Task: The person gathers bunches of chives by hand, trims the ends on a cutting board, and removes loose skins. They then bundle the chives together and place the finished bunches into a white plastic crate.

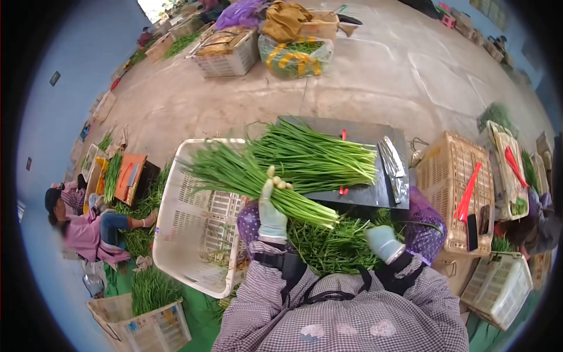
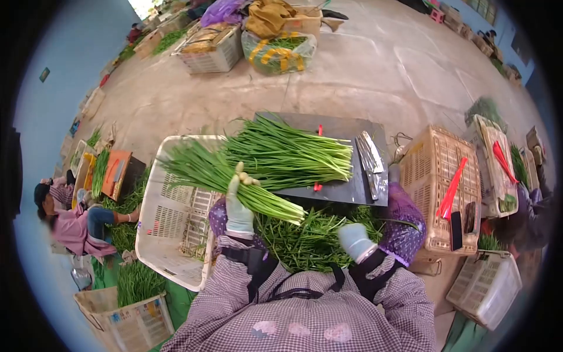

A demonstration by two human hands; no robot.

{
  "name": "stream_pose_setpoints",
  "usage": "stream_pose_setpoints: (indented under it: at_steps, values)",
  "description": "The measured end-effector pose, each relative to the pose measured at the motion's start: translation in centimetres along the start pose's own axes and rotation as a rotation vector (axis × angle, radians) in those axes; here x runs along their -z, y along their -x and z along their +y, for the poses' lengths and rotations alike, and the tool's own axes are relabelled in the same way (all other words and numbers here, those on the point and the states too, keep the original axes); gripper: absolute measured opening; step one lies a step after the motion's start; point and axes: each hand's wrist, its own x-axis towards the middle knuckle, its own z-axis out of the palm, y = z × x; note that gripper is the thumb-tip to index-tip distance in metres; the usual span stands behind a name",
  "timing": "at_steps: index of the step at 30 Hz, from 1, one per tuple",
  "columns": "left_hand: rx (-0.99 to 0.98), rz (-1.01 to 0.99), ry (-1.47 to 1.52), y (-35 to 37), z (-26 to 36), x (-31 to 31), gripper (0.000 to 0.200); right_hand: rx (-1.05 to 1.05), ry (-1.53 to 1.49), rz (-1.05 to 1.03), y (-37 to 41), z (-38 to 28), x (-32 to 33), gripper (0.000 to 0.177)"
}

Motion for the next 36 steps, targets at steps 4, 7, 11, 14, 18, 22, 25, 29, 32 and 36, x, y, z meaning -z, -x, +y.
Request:
stream_pose_setpoints:
  at_steps: [4, 7, 11, 14, 18, 22, 25, 29, 32, 36]
  values:
    - [-0.05, -0.13, -0.014, -0.7, 0.2, -1.3, 0.043, -0.184, -0.322, 0.455, 0.9, -1.9, 14.8, 0.025]
    - [-0.056, -0.123, -0.084, -0.7, -1.5, -2.6, 0.046, 0.048, -0.818, 0.826, -0.8, -5.0, 20.0, 0.053]
    - [-0.056, -0.06, -0.09, -1.5, -2.9, -2.8, 0.048, 0.135, -0.553, 0.871, -2.3, -8.3, 21.0, 0.078]
    - [-0.064, -0.007, -0.079, -1.7, -2.7, -2.0, 0.038, 0.117, -0.373, 0.855, -2.1, -8.1, 20.1, 0.059]
    - [-0.042, -0.012, -0.076, -1.8, -2.9, -1.5, 0.04, 0.087, -0.377, 0.7, -2.6, -6.5, 17.8, 0.033]
    - [-0.2, -0.033, -0.361, -2.1, -3.0, -4.2, 0.048, -0.036, -0.423, 0.716, -2.8, -5.2, 18.7, 0.068]
    - [-0.326, -0.223, -0.636, -2.0, -4.6, -7.9, 0.054, 0.024, -0.473, 0.8, -4.0, -4.3, 20.2, 0.096]
    - [-0.31, -0.341, -0.799, -0.8, -10.4, -12.2, 0.052, 0.054, -0.61, 0.754, -5.0, -1.2, 19.5, 0.108]
    - [-0.351, -0.716, -1.041, -2.8, -15.8, -9.6, 0.052, 0.035, -0.669, 0.836, -3.7, 3.2, 17.7, 0.101]
    - [0.328, -0.619, -0.996, -2.0, -22.3, -8.0, 0.057, -0.072, -1.513, 0.805, -6.3, 9.8, 3.9, 0.04]
